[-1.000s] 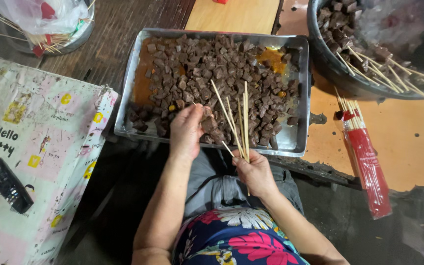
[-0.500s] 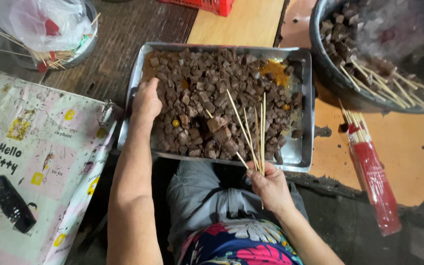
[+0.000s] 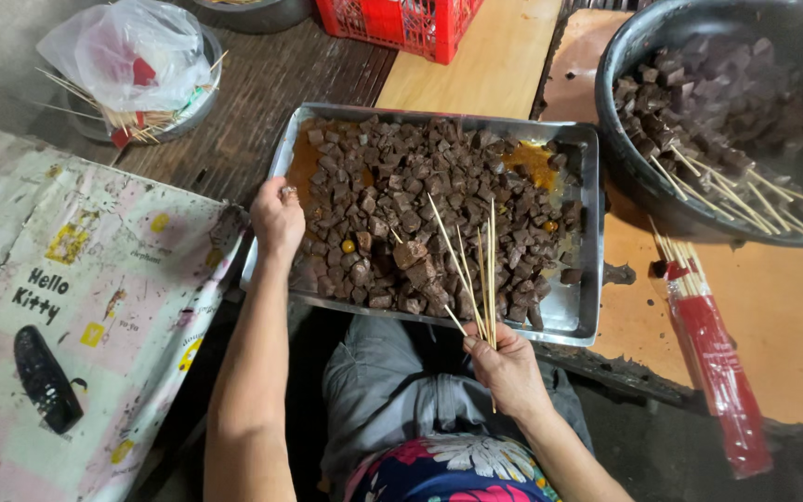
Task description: The person is skewering small pieces of meat from a metal tray onto wooden sticks and placing the finished skewers into a large black bowl.
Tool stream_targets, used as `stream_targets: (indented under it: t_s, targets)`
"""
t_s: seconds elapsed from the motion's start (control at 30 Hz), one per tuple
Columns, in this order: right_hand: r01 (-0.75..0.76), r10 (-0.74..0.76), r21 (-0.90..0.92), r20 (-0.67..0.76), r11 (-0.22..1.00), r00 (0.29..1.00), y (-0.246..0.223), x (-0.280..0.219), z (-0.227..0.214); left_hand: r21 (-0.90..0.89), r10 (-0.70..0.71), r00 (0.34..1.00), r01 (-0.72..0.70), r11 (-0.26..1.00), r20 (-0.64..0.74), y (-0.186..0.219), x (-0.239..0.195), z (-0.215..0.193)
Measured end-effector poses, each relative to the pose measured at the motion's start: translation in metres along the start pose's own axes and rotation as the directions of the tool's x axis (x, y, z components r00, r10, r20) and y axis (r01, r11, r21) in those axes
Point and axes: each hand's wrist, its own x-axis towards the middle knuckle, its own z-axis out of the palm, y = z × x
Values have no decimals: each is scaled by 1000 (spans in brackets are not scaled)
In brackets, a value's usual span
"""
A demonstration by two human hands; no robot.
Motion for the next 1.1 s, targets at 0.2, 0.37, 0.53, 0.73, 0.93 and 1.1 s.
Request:
stream_targets:
  t_s: [0.2,0.37,0.53,0.73,0.93,1.1]
  targets:
    - [-18,17,12,10,1000,1000,-6,1,11,-738,-133,941,327,590,311,53,-63,-12]
    - [15,-16,19,64,1000,998,-5,-10,16,-856,-33,925,364,366,379,84,-100,-5]
    - [22,-22,0,63,1000,998,-7,-13,15,-853,-56,916,392,344,398,112,-119,-8]
    - [22,-20,-26,55,999,998,-7,-10,12,-834,-9,923,352,425,385,116,-126,-9]
    - [3,-1,-27,69,1000,998,-2,-7,11,-855,119,923,282,435,365,97,-133,0]
    - [-50,44,66,85,997,995,-1,-5,17,-868,156,927,245,433,340,93,-143,5]
